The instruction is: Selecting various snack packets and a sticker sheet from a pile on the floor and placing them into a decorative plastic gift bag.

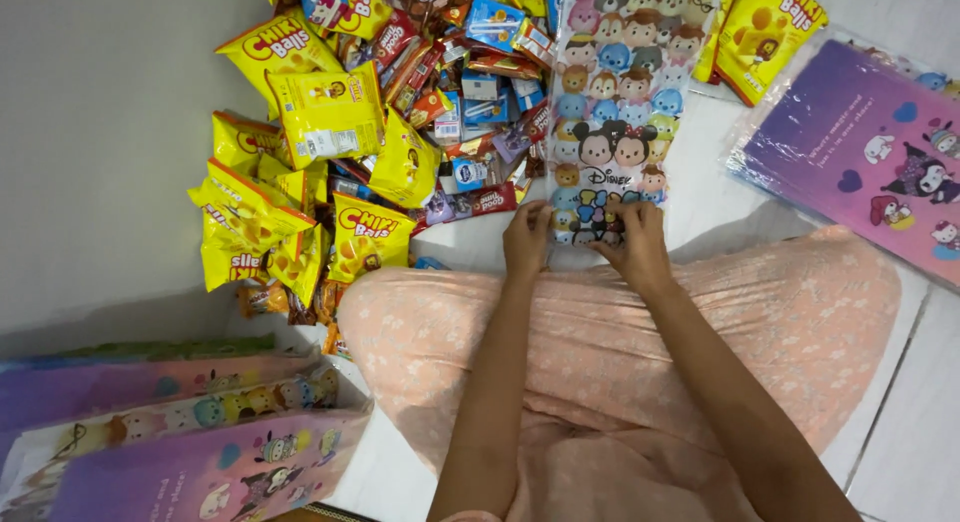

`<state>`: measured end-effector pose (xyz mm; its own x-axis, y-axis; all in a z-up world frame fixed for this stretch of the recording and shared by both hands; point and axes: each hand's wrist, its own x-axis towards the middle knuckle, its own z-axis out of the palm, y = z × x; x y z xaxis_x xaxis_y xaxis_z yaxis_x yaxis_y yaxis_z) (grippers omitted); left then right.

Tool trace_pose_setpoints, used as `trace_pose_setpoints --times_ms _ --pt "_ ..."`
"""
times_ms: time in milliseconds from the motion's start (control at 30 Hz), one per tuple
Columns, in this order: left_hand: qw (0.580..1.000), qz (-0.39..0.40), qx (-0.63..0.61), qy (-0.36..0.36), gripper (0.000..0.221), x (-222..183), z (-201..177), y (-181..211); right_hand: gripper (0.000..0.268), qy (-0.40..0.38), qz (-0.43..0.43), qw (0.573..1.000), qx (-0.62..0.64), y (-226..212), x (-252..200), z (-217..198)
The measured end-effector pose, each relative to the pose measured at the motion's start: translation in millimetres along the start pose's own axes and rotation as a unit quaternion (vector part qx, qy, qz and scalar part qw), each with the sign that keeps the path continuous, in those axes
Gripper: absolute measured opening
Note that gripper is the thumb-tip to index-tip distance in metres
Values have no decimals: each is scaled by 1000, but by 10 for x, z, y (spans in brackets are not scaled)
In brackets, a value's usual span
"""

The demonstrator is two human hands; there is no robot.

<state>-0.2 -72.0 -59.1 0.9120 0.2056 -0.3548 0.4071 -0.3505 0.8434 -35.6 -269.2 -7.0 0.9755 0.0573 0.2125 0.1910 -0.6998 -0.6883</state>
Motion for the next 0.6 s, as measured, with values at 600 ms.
trace_pose_setpoints --times_ms 600 --pt "990 -84 112 -26 34 95 -53 173 75 12 -6 996 -84 93 -48 76"
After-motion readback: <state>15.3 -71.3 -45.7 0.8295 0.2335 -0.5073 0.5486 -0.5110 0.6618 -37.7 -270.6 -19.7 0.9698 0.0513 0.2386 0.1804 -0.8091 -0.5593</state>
